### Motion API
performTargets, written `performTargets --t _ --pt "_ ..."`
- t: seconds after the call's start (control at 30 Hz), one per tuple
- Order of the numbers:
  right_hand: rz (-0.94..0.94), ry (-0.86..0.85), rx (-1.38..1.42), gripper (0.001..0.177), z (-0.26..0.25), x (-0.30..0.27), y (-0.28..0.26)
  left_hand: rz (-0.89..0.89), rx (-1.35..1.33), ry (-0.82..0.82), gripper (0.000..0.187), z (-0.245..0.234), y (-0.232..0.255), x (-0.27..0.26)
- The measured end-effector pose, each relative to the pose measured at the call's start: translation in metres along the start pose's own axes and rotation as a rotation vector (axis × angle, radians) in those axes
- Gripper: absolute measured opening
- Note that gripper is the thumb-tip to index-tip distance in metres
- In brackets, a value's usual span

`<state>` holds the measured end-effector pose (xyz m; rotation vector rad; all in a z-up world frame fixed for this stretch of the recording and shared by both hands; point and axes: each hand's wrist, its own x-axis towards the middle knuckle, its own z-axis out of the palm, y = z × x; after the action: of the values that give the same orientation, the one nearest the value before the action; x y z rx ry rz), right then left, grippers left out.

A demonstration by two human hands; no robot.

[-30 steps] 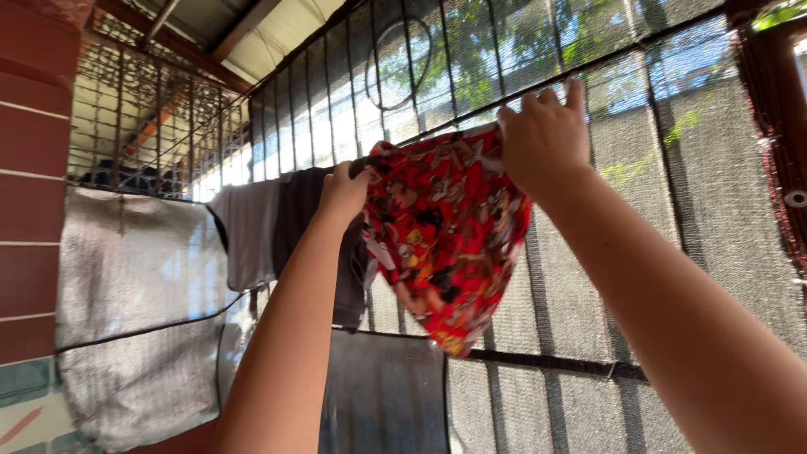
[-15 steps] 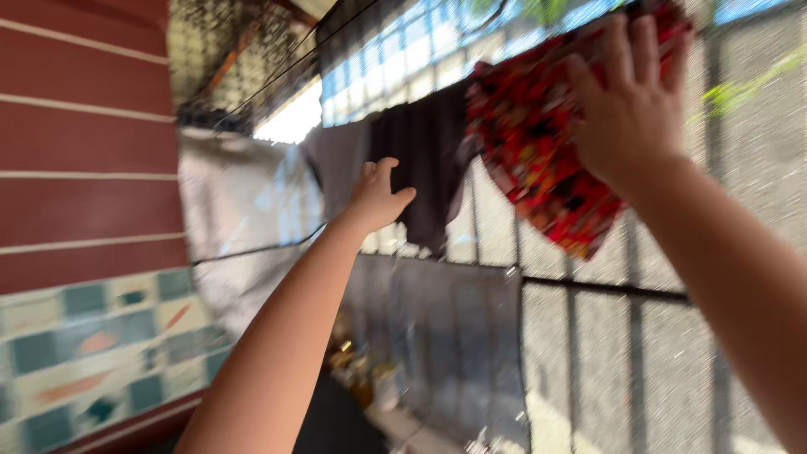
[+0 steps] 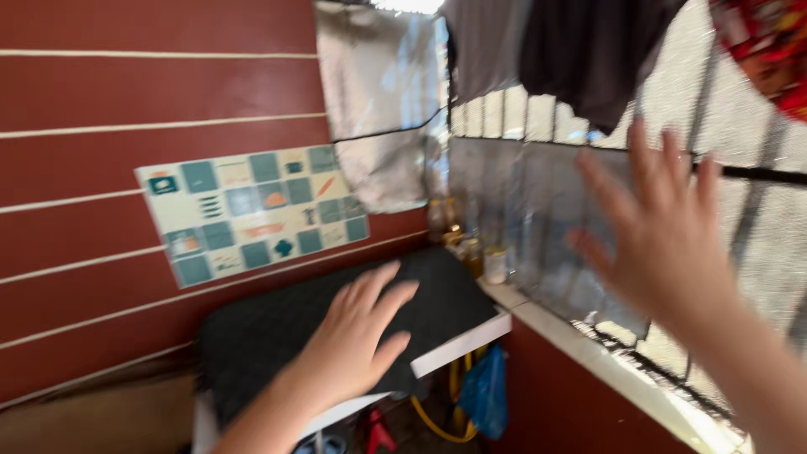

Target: The person picks up various garments from a pile on a chair, including shirts and pants, and hangs them on a clothesline using hangers. The person also folds some smaller items and places them back on the chair.

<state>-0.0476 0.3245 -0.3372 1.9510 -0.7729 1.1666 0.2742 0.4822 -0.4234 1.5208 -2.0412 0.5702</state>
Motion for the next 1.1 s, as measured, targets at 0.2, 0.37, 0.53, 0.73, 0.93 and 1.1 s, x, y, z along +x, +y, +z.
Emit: performTargets --t 0.2,0.37,0.53,0.73,0.93,1.1 --pt "-0.010 -0.176 0.421 0.087 0.026 -0.084 -0.134 -0.354 0.090 -0.055 0.065 0.105 -0.055 -0.224" --pt "-0.091 -0.319 0.837 0.093 0.061 -0.134 -0.210 -0.604 0.381 0.351 0.036 0.192 -0.056 -0.376" --pt "-0.116 -0.457 1.013 0.102 0.076 -0.171 -0.296 -0.760 0.222 0.380 0.051 0.129 0.029 -0.375" --pt "-0.269 -0.448 1.347 0.106 0.064 -0.253 -0.393 -0.874 0.276 0.456 0.049 0.088 0.111 -0.399" --pt "-0.507 -0.779 1.314 0.120 0.053 -0.324 -0.464 -1.001 0.491 0.351 0.046 0.090 0.165 -0.550" --pt "-0.706 -0.646 1.527 0.119 -0.011 -0.350 -0.535 -1.294 0.505 0.375 0.041 0.077 0.233 -0.639"
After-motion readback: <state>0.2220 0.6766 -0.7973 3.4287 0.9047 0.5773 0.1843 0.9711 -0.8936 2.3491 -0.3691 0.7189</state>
